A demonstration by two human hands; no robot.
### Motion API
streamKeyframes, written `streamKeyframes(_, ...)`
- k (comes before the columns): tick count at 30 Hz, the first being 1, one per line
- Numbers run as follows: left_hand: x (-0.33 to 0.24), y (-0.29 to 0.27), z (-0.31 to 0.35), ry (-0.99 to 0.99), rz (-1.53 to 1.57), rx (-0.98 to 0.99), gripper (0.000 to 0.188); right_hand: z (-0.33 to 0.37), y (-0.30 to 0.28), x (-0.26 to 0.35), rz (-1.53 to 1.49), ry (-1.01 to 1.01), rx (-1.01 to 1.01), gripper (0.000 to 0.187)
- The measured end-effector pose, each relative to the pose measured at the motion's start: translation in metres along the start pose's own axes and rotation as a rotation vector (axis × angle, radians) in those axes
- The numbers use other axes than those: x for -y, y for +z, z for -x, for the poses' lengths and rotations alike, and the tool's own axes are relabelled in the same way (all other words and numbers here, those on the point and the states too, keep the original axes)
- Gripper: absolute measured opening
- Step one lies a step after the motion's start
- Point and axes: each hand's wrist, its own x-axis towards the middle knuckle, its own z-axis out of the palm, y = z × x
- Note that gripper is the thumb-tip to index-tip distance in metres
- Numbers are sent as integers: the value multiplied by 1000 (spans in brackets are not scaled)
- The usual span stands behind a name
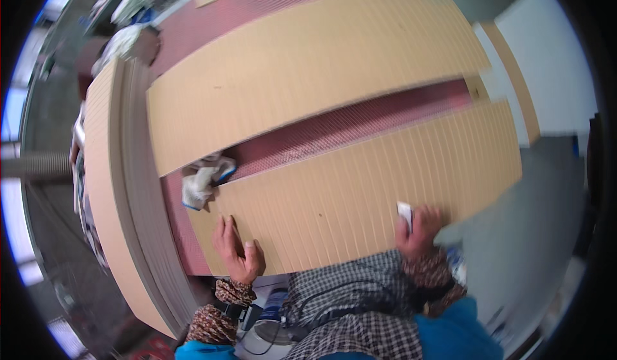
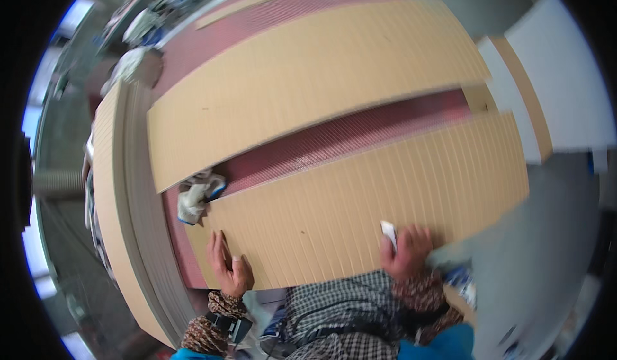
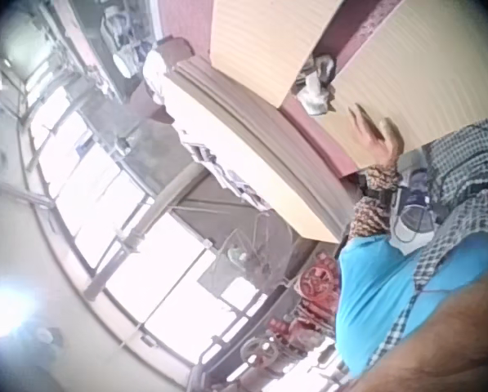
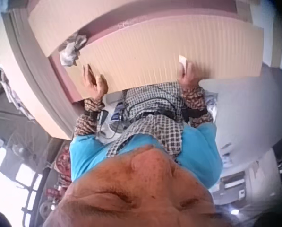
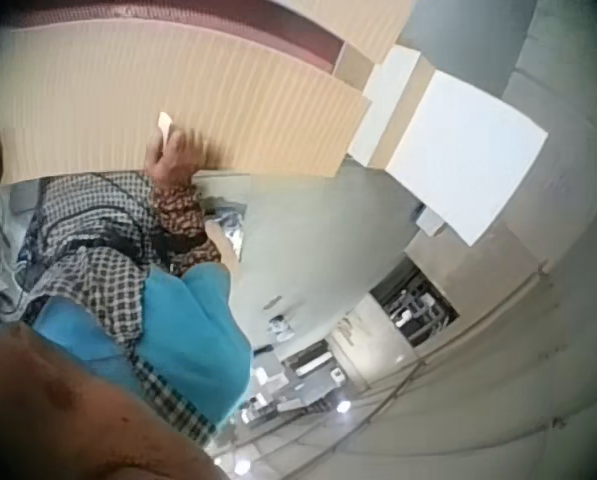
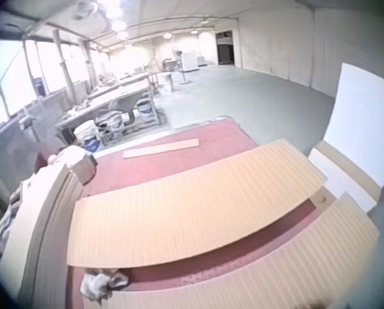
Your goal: The recorder uses a white marking tool to draw vertical lines on wooden panels on a workbench.
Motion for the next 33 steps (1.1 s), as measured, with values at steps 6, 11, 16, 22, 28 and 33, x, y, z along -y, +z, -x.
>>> streamKeyframes(6,9,-3,10,36,200,48,50,24,9,14,-79,88,-62,20)
streamKeyframes(11,34,-2,11,124,92,39,50,36,14,11,-116,64,-197,19)
streamKeyframes(16,51,6,2,183,108,-72,47,35,28,14,-106,71,-174,25)
streamKeyframes(22,60,7,-7,209,-21,-151,43,26,41,16,-8,57,-117,31)
streamKeyframes(28,78,18,-19,202,6,-228,43,23,29,28,-123,72,-167,35)
streamKeyframes(33,99,29,-24,221,142,-314,43,25,32,36,-86,115,-198,31)
